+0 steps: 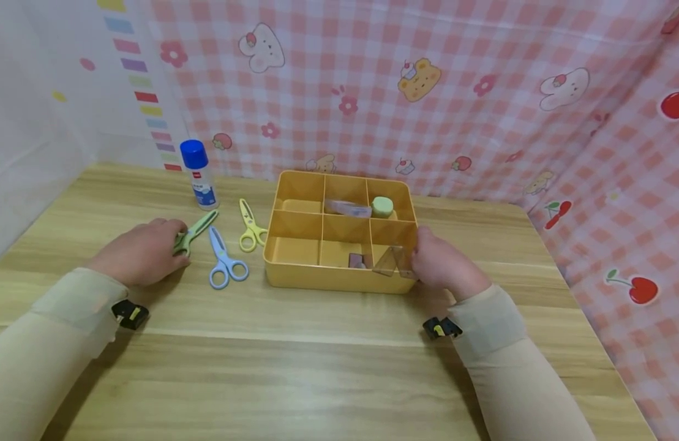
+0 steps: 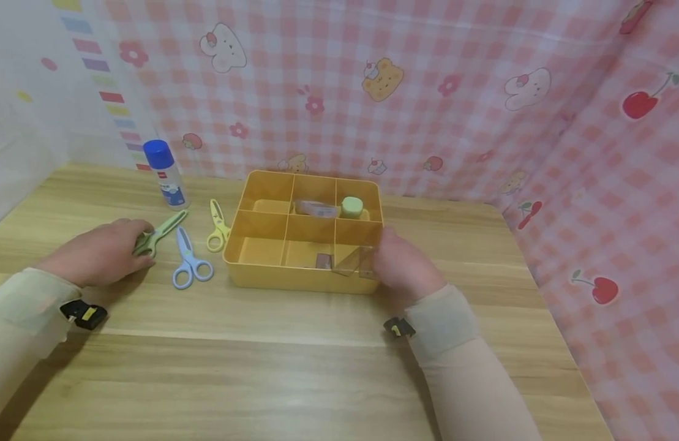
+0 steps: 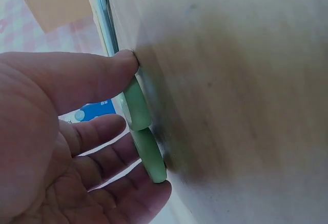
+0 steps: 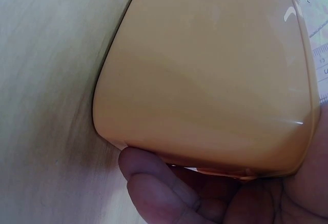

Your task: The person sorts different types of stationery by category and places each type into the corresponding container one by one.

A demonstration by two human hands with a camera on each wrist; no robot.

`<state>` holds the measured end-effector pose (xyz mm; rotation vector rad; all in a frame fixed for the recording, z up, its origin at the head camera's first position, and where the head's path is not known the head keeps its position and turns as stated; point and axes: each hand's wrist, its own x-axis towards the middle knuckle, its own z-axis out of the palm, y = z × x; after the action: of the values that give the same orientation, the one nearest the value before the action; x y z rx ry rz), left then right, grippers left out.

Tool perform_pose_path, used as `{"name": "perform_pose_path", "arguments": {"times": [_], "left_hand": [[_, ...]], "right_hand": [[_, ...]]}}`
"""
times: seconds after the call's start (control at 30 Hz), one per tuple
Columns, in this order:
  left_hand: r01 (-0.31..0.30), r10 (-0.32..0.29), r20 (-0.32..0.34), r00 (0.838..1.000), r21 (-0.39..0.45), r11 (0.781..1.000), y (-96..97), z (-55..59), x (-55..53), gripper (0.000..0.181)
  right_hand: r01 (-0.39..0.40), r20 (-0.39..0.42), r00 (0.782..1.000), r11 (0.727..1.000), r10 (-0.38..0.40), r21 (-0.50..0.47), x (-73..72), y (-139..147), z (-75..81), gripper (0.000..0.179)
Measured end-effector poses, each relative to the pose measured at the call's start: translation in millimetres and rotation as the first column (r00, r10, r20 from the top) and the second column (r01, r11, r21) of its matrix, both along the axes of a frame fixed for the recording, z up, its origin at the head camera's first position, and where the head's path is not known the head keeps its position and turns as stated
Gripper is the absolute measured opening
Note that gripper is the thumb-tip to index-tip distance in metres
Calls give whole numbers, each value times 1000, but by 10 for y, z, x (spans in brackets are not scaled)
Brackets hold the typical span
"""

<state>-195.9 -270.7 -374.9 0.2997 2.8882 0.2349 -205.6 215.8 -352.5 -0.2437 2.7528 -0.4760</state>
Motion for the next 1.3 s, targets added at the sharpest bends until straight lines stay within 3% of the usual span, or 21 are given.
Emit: {"name": "perform_pose_path", "arguments": {"times": [0.33,0.57,0.7,0.9,1.3], "left_hand": [[-26,27,-38,999,33,999,-22,3,27,57],[-11,16,-92,996,60,998,-37,101,88,68],[41,-30,-134,991,79,996,28,189,140,67],[148,-123,-208,970,109,983,258,335,255,60],[281,-242,-258,935,128,951,722,549,422,59]], "right_hand": [[14,9,1000,1000,-14,-3,-1,4,11,37],[13,-3,1000,1000,-13,-1,-9,0,7,36],[28,6,1000,1000,-28,-15,1,-8,11,38],[23,8,1000,1000,-23,-14,22,-9,14,41],[25,1,1000,1000,-25,-10,10,-7,3,39]]}}
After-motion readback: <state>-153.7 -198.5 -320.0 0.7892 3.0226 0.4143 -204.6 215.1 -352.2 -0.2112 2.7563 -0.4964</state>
